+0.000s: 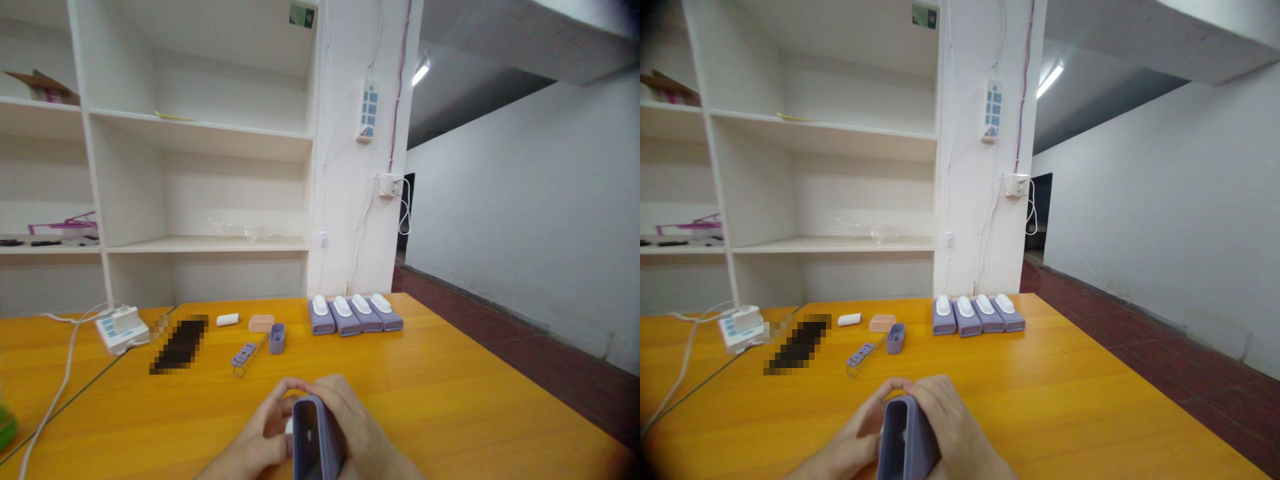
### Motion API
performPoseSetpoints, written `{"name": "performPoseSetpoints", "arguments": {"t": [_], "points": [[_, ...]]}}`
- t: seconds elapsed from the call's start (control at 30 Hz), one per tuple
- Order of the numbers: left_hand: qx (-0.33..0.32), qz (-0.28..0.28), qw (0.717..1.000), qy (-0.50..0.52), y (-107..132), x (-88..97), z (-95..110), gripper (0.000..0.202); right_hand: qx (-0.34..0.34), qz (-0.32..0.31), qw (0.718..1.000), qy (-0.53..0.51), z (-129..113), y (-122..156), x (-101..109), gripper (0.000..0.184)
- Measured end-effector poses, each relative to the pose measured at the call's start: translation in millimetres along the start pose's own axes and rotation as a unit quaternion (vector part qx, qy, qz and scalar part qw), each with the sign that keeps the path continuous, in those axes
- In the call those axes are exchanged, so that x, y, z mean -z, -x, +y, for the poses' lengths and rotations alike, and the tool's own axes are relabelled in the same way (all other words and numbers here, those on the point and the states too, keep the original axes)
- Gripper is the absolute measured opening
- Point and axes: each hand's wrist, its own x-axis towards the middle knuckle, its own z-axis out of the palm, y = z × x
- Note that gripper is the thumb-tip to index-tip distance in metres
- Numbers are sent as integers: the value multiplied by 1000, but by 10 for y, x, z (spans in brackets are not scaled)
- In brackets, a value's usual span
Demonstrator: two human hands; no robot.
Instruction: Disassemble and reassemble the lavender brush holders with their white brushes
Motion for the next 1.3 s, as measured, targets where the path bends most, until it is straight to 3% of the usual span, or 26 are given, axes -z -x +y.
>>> {"name": "performPoseSetpoints", "arguments": {"t": [0.3, 0.6, 0.8, 1.1, 1.3], "points": [[32, 22, 999, 4, 43, -86, 99, 64, 27, 10, 999, 23, -51, 2, -2, 87], [25, 3, 999, -25, -17, 20, 14, 65, 20, 22, 999, 35, -81, -31, 15, 92], [32, -18, 999, -9, 31, -103, 187, 55, 20, 25, 999, 26, -112, -22, 19, 97], [36, 20, 999, -7, 56, -281, 356, 53, 4, 28, 999, 22, -122, -11, 29, 97], [28, -6, 999, 20, 23, -255, 266, 55, 30, 35, 999, 23, -165, -22, 50, 92]]}}
